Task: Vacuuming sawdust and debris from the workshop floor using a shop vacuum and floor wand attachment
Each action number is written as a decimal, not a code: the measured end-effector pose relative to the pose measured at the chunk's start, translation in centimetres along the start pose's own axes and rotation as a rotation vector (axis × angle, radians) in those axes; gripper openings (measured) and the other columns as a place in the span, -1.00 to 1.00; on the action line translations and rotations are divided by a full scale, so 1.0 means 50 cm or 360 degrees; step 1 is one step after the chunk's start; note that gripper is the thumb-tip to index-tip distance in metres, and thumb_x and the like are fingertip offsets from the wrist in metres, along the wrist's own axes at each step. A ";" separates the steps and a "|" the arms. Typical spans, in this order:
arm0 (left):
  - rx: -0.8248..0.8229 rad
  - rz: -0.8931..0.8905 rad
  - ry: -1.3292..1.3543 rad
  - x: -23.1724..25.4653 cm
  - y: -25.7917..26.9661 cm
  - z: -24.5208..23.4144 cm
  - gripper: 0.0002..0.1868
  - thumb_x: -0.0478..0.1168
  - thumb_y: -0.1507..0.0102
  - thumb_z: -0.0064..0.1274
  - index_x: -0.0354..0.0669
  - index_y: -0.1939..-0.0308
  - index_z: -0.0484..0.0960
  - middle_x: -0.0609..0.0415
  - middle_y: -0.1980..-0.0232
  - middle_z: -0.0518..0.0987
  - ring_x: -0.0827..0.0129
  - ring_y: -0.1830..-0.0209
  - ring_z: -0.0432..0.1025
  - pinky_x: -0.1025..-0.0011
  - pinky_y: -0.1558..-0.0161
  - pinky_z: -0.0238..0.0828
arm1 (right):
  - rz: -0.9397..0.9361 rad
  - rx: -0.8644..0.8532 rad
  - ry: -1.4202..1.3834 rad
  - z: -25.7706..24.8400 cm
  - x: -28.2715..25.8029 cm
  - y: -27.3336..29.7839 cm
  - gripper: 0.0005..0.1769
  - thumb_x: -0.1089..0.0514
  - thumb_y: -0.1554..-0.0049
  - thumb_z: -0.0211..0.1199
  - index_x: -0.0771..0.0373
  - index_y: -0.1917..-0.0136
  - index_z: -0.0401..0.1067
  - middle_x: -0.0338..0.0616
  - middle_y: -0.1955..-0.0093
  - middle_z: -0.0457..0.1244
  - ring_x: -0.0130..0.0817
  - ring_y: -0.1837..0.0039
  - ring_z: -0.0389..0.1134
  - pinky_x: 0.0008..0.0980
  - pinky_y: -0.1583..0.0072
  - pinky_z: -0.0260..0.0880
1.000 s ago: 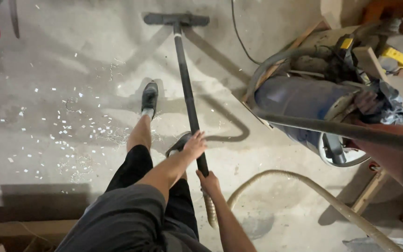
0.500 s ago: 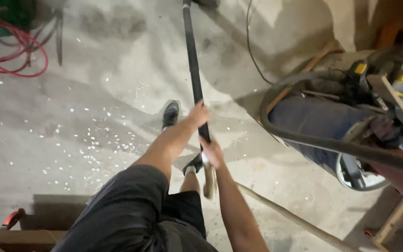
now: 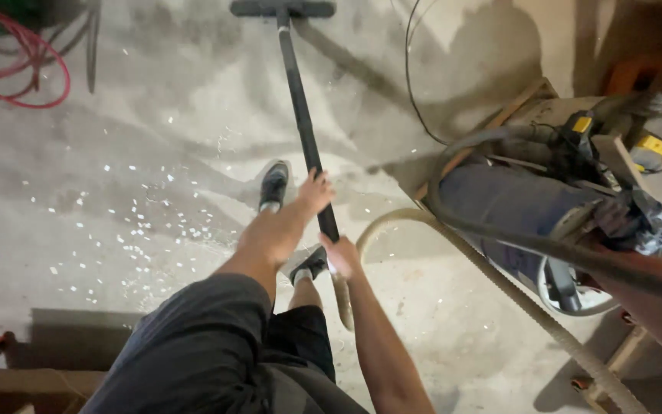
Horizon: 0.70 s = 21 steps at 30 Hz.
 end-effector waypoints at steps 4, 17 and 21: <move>-0.0106 0.0065 0.0188 0.208 0.126 0.012 -0.70 0.03 -0.37 -0.11 0.38 -0.11 0.67 0.19 -0.36 0.55 0.12 -0.61 0.09 -0.25 -0.54 -0.21 | 0.0210 -0.0134 0.0020 0.047 0.205 0.081 -0.17 -0.53 -0.11 0.13 0.26 -0.17 0.51 0.11 -0.01 0.41 -0.03 -0.06 0.46 -0.08 -0.10 0.48; -0.0263 0.0579 0.0368 0.601 0.285 0.082 -0.83 -0.17 -0.33 0.04 0.12 0.10 0.74 0.10 -0.09 0.61 0.09 -0.25 0.34 -0.24 -0.58 -0.31 | 0.0490 -0.0093 0.0078 0.062 0.543 0.295 -0.37 -0.43 -0.09 0.19 0.14 -0.06 0.45 -0.17 0.32 0.37 -0.28 0.33 0.43 -0.28 0.17 0.49; 0.0520 0.0183 0.0439 0.509 0.232 0.060 -0.77 -0.04 -0.22 0.06 0.04 0.20 0.78 0.08 0.03 0.71 0.16 -0.21 0.46 -0.14 -0.52 0.02 | 0.0328 -0.0164 0.0128 0.039 0.485 0.177 -0.21 -0.56 -0.04 0.24 0.22 -0.06 0.45 -0.03 0.28 0.41 -0.16 0.20 0.52 -0.19 0.04 0.51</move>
Point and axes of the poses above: each hand's wrist, its own y-axis away from the middle knuckle, its own z-axis out of the palm, x = y × z, the point moved 3 cm from there along -y, towards the middle knuckle
